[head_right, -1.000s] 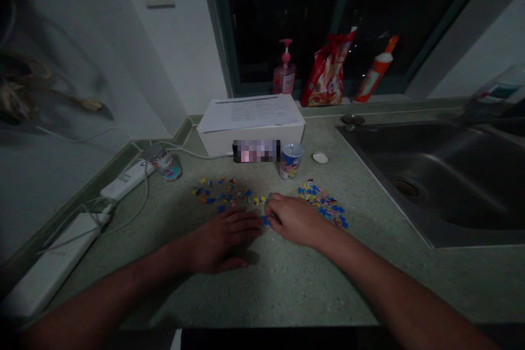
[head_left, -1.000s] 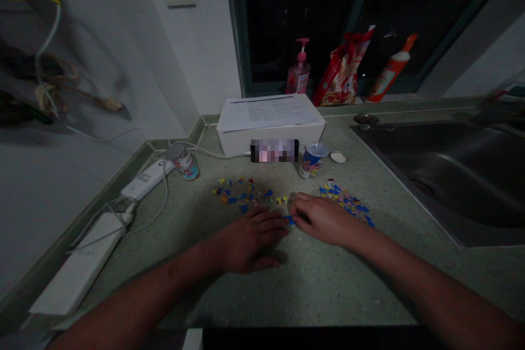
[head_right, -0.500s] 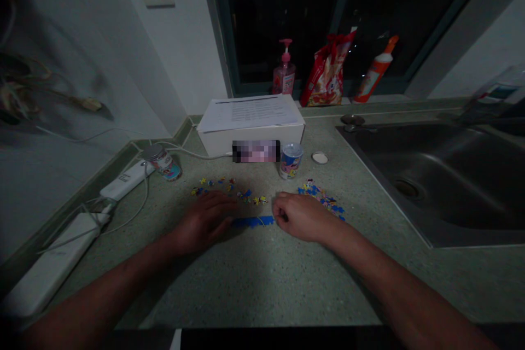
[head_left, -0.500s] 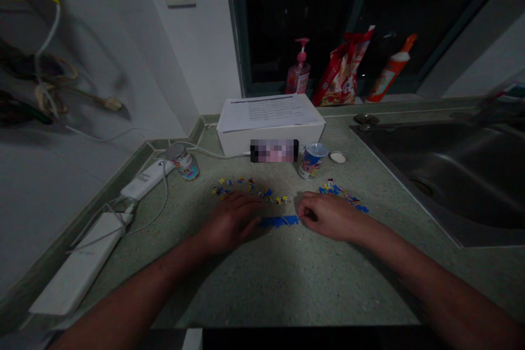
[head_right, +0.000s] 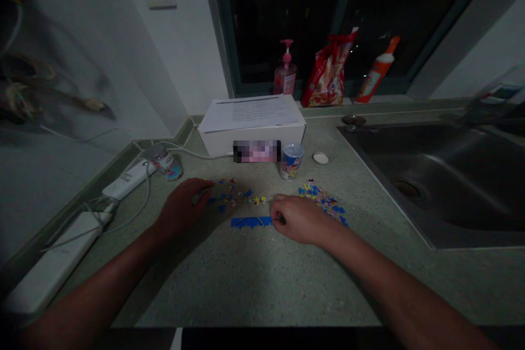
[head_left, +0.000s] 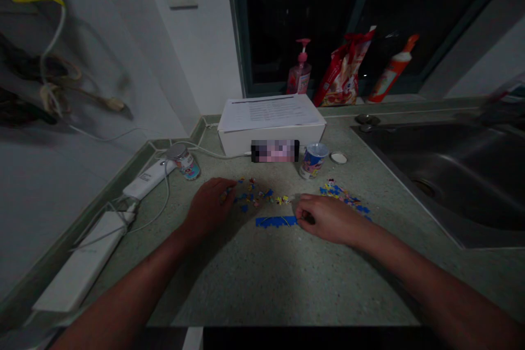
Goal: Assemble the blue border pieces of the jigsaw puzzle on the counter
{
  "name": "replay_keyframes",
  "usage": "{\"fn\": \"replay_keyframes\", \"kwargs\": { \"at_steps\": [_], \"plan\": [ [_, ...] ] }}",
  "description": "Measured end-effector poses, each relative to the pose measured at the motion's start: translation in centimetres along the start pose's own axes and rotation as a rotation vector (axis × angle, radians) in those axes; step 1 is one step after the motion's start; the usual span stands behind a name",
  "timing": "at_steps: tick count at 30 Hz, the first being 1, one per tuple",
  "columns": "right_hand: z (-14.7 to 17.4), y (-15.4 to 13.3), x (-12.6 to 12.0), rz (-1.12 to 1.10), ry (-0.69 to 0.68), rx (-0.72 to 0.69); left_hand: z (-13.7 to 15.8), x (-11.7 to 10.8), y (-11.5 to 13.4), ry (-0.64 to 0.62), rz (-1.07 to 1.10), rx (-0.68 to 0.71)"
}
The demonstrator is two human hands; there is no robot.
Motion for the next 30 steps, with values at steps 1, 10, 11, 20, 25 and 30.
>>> {"fn": "replay_keyframes", "kwargs": {
  "at_steps": [1, 10, 11, 20, 25, 30],
  "plan": [
    [0.0, 0.0, 0.1, -0.001, 0.005, -0.004, 0.0, 0.0, 0.0, -0.006, -0.004, 0.000],
    [-0.1, -0.1, 0.6, -0.025, 0.035, -0.030, -0.2, 0.0, -0.3, -0.028, -0.033, -0.054],
    [-0.1, -0.2, 0.6, -0.028, 0.040, -0.033, -0.2, 0.0, -0.3, -0.030, -0.036, -0.051],
    [-0.1, -0.4, 1.0, -0.041, 0.039, -0.048, 0.0, 0.6, -0.2, -0.078, -0.080, -0.040],
    [-0.2, -0.6, 1.2, -0.036, 0.038, -0.054, 0.0, 0.4, -0.3, -0.026, -0.051, -0.004],
    [-0.1, -0.7, 0.9, -0.047, 0.050, -0.053, -0.1, 0.2, -0.3, 0.002, -0.033, 0.008]
  ]
}}
Point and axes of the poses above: each hand's wrist, its own z-axis away from the middle knuckle, its own x-axis out of the palm, y = z × x, the point moved 6 cm from there along -z, towards the middle knuckle, and after that the axes turned 11 degrees about y, right-handed, at the moved point
